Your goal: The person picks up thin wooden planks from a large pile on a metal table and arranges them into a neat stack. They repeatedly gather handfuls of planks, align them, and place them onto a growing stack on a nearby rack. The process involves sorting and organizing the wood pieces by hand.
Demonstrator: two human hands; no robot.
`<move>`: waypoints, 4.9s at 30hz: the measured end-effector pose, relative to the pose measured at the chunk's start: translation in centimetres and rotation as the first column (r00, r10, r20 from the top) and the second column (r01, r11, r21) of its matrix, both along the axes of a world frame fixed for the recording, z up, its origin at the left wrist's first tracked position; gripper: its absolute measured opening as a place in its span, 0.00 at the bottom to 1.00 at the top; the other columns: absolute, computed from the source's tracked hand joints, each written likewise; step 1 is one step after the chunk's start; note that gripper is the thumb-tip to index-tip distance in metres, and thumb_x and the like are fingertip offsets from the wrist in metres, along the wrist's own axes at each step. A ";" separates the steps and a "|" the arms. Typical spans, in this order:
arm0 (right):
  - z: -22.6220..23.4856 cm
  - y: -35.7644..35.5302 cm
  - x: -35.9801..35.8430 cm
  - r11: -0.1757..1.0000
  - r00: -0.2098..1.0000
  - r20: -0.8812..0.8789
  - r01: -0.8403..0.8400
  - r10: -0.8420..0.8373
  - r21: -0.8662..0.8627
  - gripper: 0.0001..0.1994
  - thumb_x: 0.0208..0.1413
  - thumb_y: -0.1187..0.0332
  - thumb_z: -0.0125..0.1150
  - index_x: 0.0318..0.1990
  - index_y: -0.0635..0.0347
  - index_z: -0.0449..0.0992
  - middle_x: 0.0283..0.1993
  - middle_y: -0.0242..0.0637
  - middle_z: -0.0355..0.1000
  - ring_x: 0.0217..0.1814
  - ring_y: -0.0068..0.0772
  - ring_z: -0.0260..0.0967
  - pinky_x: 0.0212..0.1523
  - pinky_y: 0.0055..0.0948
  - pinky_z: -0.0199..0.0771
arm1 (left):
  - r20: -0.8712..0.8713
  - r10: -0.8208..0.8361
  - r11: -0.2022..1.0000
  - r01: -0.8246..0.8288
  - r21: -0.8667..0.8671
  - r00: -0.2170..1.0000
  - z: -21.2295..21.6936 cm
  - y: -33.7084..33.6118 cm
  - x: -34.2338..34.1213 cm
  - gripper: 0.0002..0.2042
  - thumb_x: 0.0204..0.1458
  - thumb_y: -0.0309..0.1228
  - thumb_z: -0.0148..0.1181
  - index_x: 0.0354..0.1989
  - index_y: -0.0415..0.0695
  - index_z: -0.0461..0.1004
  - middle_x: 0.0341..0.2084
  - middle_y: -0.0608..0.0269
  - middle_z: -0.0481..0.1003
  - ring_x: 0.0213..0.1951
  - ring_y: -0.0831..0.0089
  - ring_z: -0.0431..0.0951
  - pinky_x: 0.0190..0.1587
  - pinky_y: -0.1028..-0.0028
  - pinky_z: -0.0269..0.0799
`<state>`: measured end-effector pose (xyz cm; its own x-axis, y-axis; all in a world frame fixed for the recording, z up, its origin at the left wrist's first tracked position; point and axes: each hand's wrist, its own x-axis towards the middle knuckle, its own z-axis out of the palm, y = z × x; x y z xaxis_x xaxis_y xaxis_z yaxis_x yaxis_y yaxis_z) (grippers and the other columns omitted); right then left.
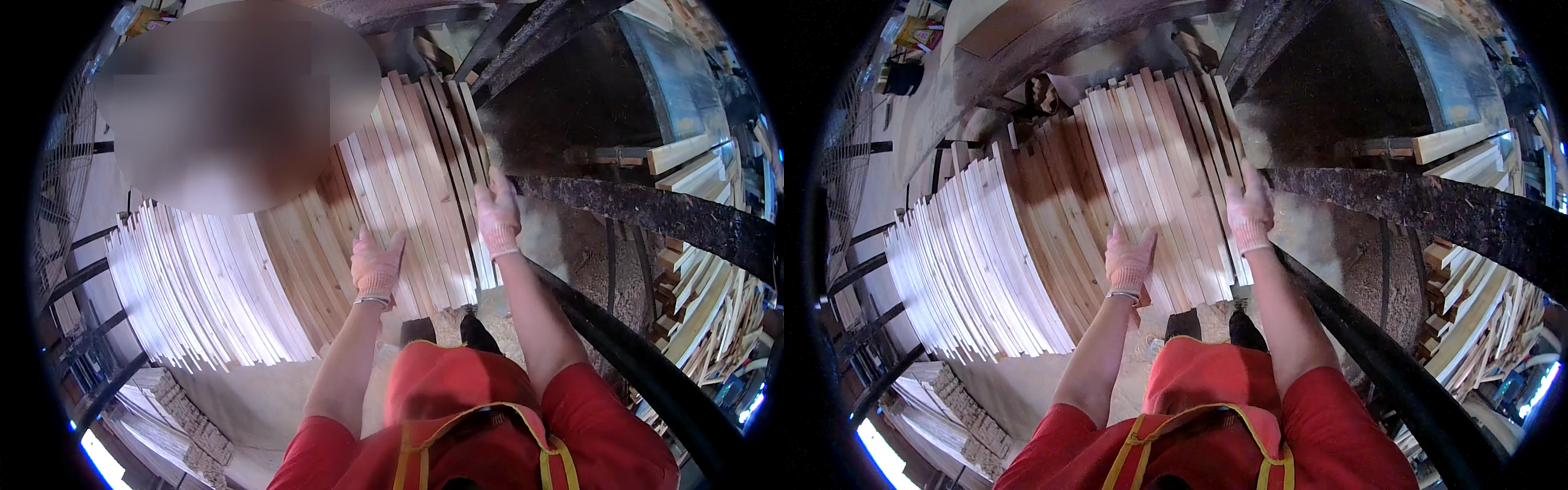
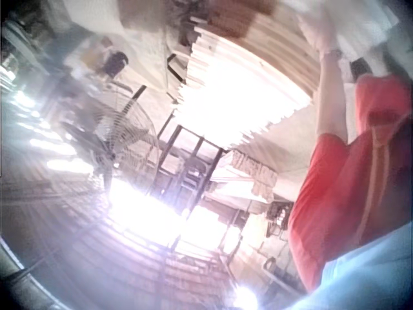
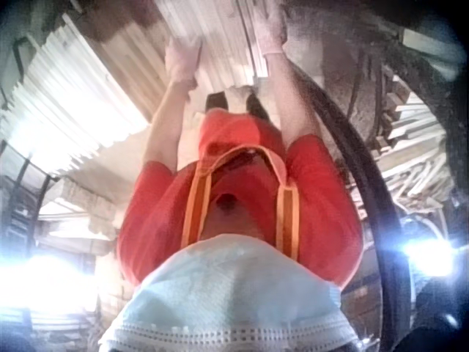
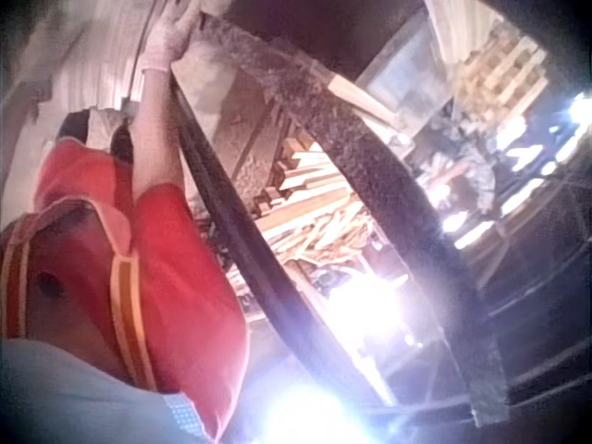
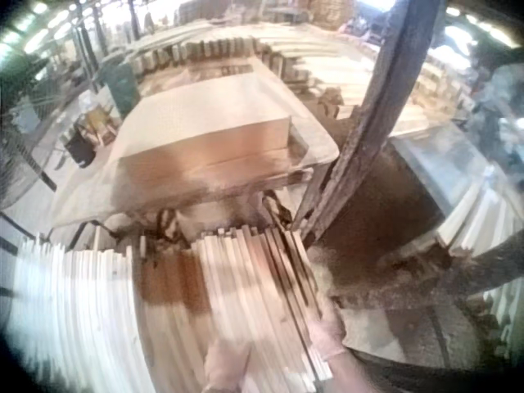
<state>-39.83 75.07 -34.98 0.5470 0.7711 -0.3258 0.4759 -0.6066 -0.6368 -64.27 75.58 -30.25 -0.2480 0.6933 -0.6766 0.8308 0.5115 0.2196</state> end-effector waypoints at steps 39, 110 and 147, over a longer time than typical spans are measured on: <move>1.8 2.5 1.0 0.876 0.862 -0.357 -0.444 0.360 -0.190 0.29 0.51 0.49 0.77 0.49 0.67 0.80 0.47 0.55 0.83 0.51 0.54 0.81 0.55 0.44 0.77 | 0.141 -0.053 0.997 0.044 0.065 0.989 -0.4 -1.5 -1.5 0.42 0.55 0.55 0.69 0.74 0.47 0.62 0.65 0.39 0.71 0.62 0.39 0.77 0.61 0.48 0.77; 2.7 -0.1 -5.1 0.795 0.818 -0.312 -0.560 0.484 -0.233 0.37 0.57 0.57 0.75 0.69 0.69 0.67 0.65 0.56 0.75 0.69 0.52 0.73 0.72 0.40 0.70 | 0.023 -0.310 0.902 0.286 0.324 0.951 1.1 -6.5 -4.6 0.38 0.56 0.44 0.69 0.74 0.41 0.64 0.67 0.43 0.71 0.67 0.45 0.73 0.69 0.55 0.71; 9.5 -40.4 0.3 0.843 0.869 -0.227 -0.486 0.439 -0.230 0.38 0.61 0.52 0.63 0.75 0.60 0.63 0.63 0.61 0.74 0.67 0.61 0.72 0.66 0.49 0.71 | -0.299 -0.618 0.539 0.669 0.512 0.727 3.6 -12.3 -6.6 0.36 0.60 0.47 0.64 0.73 0.40 0.67 0.74 0.44 0.64 0.75 0.47 0.62 0.74 0.49 0.58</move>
<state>-39.51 34.70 -25.52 0.0714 0.7894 -0.6097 0.6513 -0.4999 -0.5709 -70.87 63.32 -26.63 0.3886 0.9141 -0.1159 0.9120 -0.3637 0.1898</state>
